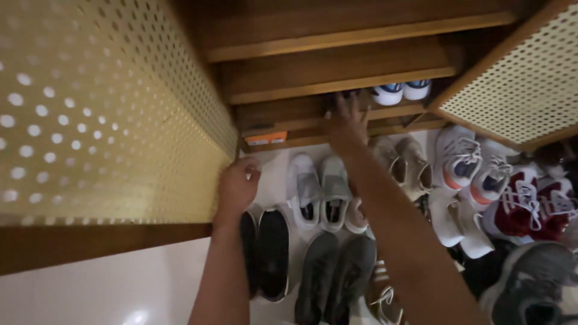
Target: Organizing various pairs of shoes inside and around a shoe cabinet.
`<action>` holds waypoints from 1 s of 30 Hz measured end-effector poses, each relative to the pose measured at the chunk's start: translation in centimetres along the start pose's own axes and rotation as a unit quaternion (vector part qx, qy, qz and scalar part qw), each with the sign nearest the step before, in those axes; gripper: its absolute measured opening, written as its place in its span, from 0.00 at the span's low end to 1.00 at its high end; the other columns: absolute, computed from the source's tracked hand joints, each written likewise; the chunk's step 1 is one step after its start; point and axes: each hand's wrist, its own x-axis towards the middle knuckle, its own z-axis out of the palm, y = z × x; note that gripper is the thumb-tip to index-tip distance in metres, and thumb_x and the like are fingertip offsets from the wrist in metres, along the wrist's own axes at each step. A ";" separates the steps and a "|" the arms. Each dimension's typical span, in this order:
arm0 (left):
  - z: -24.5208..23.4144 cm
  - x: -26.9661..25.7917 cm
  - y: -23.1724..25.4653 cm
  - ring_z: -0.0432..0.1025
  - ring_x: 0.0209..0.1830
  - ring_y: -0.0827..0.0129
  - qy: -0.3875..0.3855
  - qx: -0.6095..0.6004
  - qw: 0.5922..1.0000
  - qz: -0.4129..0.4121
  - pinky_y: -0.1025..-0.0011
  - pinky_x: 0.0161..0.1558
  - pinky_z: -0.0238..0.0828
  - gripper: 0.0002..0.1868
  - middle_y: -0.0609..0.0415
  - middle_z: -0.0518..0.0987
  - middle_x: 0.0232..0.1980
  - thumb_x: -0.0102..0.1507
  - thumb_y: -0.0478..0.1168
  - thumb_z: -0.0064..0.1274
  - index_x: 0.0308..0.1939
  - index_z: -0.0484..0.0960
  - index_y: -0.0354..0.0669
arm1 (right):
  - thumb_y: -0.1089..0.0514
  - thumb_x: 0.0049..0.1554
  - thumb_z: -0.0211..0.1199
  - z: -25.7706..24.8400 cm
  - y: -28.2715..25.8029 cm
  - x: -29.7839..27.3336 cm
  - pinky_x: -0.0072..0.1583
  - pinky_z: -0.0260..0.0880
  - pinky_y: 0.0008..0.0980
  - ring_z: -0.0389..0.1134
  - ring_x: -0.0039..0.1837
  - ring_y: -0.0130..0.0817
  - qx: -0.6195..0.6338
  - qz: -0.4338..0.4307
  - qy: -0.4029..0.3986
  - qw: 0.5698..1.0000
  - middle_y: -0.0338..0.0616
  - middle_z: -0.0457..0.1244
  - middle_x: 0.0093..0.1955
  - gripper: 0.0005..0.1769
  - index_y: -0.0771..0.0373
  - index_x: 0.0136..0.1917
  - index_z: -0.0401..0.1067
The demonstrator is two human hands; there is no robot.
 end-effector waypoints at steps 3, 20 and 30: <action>-1.0 0.0 0.8 0.81 0.41 0.56 -0.008 0.037 0.999 -0.006 0.61 0.45 0.77 0.11 0.45 0.85 0.43 0.58 0.35 0.58 0.44 0.85 0.39 | 0.39 0.65 0.50 -1.3 2.2 1.9 0.72 0.36 0.82 0.36 0.84 0.59 0.031 -0.014 -0.085 0.996 0.41 0.42 0.86 0.29 0.51 0.74 0.66; 5.6 2.3 5.4 0.79 0.50 0.53 -0.052 -0.034 0.998 0.020 0.60 0.51 0.76 0.17 0.43 0.83 0.52 0.58 0.35 0.59 0.51 0.83 0.42 | 0.54 0.55 0.58 1.0 -1.2 -1.3 0.68 0.61 0.60 0.54 0.74 0.54 0.016 -0.058 -0.030 0.998 0.47 0.53 0.78 0.14 0.59 0.49 0.82; 12.9 4.7 8.1 0.63 0.69 0.40 -0.047 0.018 0.989 0.136 0.55 0.67 0.63 0.36 0.33 0.71 0.68 0.55 0.33 0.54 0.70 0.68 0.39 | 0.53 0.51 0.62 -2.2 -3.1 -7.1 0.65 0.60 0.56 0.55 0.69 0.62 0.147 -0.043 0.101 0.983 0.56 0.56 0.73 0.28 0.65 0.63 0.79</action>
